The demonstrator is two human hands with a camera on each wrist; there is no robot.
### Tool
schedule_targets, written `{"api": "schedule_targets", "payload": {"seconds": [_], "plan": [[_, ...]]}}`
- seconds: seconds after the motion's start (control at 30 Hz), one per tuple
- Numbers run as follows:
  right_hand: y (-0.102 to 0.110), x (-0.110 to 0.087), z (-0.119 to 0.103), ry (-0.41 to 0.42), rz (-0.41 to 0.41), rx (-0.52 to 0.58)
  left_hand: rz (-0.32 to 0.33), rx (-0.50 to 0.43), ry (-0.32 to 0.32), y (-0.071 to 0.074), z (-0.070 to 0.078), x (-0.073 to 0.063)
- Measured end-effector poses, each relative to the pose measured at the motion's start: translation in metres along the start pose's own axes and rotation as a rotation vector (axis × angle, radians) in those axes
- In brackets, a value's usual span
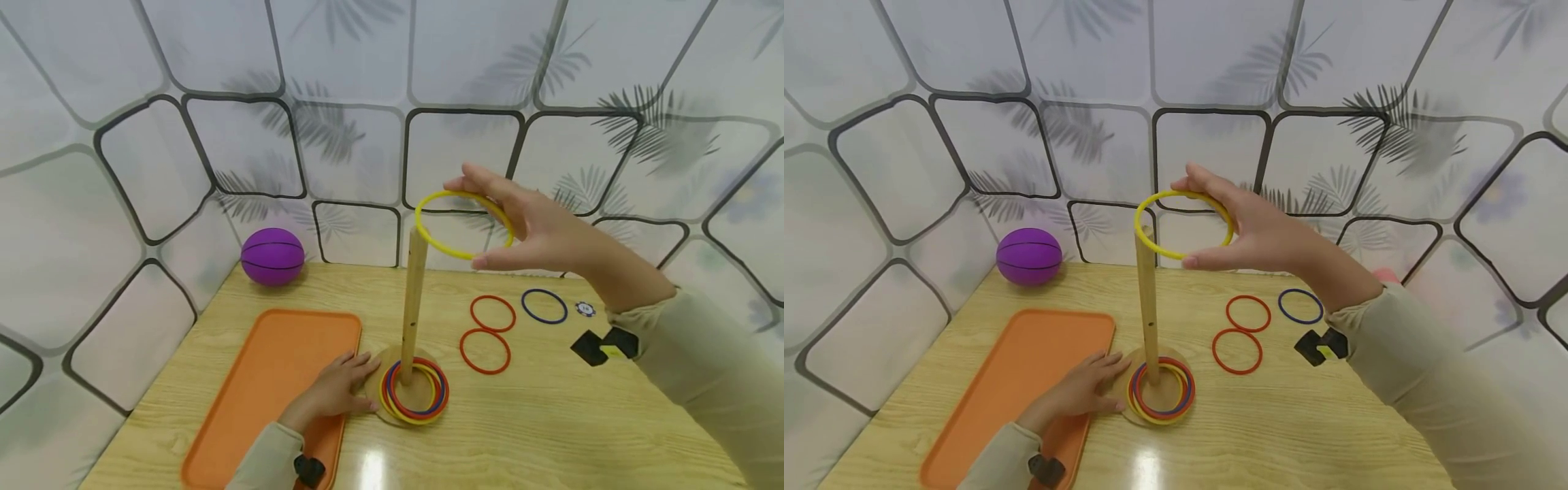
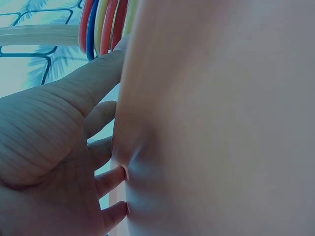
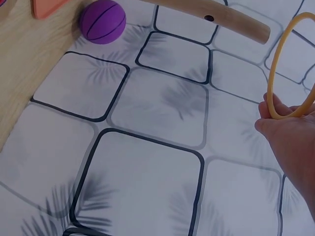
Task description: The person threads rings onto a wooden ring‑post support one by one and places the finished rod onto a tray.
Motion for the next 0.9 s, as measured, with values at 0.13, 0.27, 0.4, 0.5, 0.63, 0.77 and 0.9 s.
{"api": "schedule_targets", "payload": {"seconds": [0.13,0.27,0.4,0.5,0.63,0.77,0.9], "plan": [[-0.010,0.009,0.001,0.007,-0.026,0.052,-0.001,0.002,0.002,0.000,-0.001,0.000],[-0.021,0.015,0.004,0.019,-0.045,0.104,-0.003,0.006,-0.006,0.000,0.000,-0.001],[-0.033,0.017,0.008,0.009,-0.075,0.138,-0.005,-0.005,-0.009,0.001,0.001,-0.002],[-0.042,0.016,0.013,-0.017,-0.100,0.142,-0.005,-0.011,-0.007,0.000,0.002,-0.003],[-0.051,0.013,0.021,-0.056,-0.119,0.152,-0.003,-0.014,-0.007,0.000,0.002,-0.004],[-0.060,0.007,0.029,-0.106,-0.113,0.172,0.003,-0.007,-0.010,0.000,0.002,-0.003],[-0.070,0.001,0.038,-0.112,-0.111,0.186,0.011,0.009,-0.016,0.002,0.003,-0.002]]}}
Point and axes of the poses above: each hand's wrist, its own x-axis towards the middle knuckle, its own y-axis out of the back of the hand, z = x × y, the point moved 6 cm from there along x, towards the middle knuckle
